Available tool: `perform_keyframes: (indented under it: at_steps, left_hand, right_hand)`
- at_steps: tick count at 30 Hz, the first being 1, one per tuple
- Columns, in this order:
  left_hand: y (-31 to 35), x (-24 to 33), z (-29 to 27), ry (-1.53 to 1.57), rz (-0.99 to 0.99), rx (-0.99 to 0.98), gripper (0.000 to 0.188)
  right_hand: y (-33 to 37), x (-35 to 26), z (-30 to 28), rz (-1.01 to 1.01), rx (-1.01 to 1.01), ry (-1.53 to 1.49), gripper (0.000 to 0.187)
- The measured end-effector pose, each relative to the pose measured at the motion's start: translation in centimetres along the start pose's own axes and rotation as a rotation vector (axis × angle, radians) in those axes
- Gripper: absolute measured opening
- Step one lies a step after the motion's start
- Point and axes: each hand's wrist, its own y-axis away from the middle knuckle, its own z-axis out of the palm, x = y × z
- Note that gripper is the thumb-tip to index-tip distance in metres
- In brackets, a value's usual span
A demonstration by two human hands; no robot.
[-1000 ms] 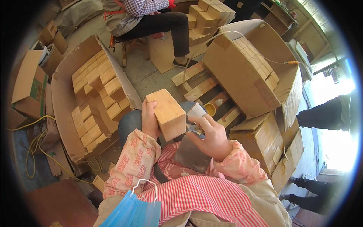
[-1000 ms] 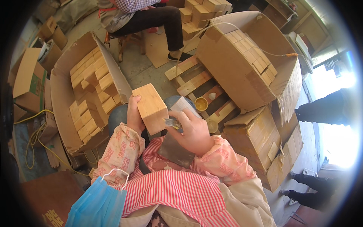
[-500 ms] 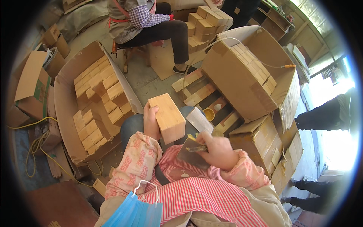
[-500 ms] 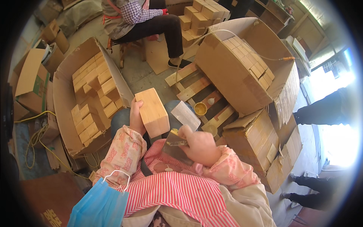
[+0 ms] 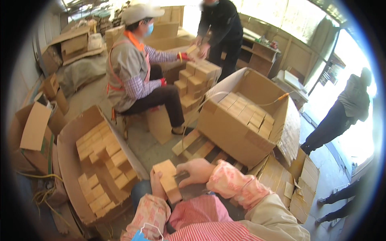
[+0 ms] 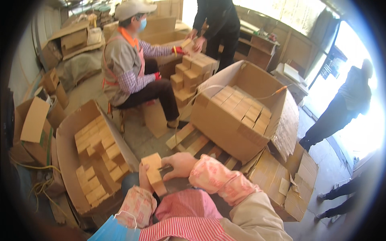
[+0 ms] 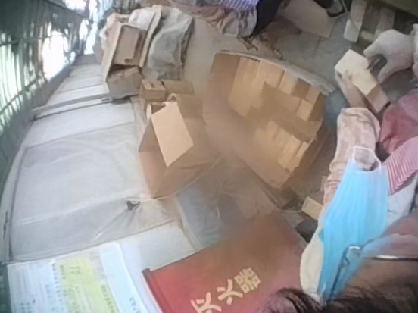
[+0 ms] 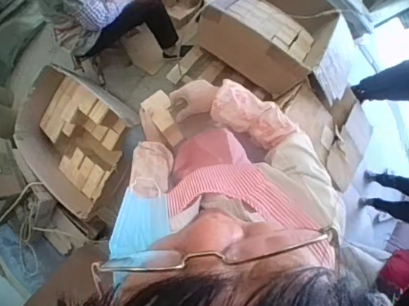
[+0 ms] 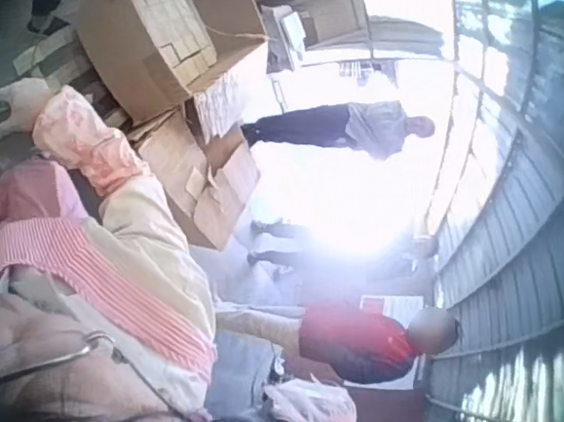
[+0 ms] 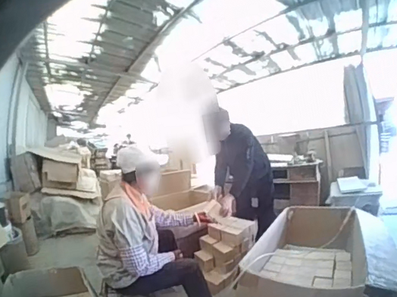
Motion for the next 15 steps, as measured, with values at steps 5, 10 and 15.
perform_keyframes:
  at_steps: [5,10,15]
  left_hand:
    - [-0.2,0.3,0.2,0.026,-0.025,-0.020,0.062]
    - [-0.1,0.2,0.3,-0.059,-0.002,0.021,0.056]
    - [0.2,0.5,0.7,0.006,0.000,0.012,0.059]
  right_hand:
    - [-1.9,-2.0,1.1,-0.001,-0.075,-0.014,0.061]
    - [-1.2,1.1,-0.6,0.016,-0.118,-0.084,0.058]
    - [-1.9,-0.4,0.7,0.021,-0.080,0.007,0.060]
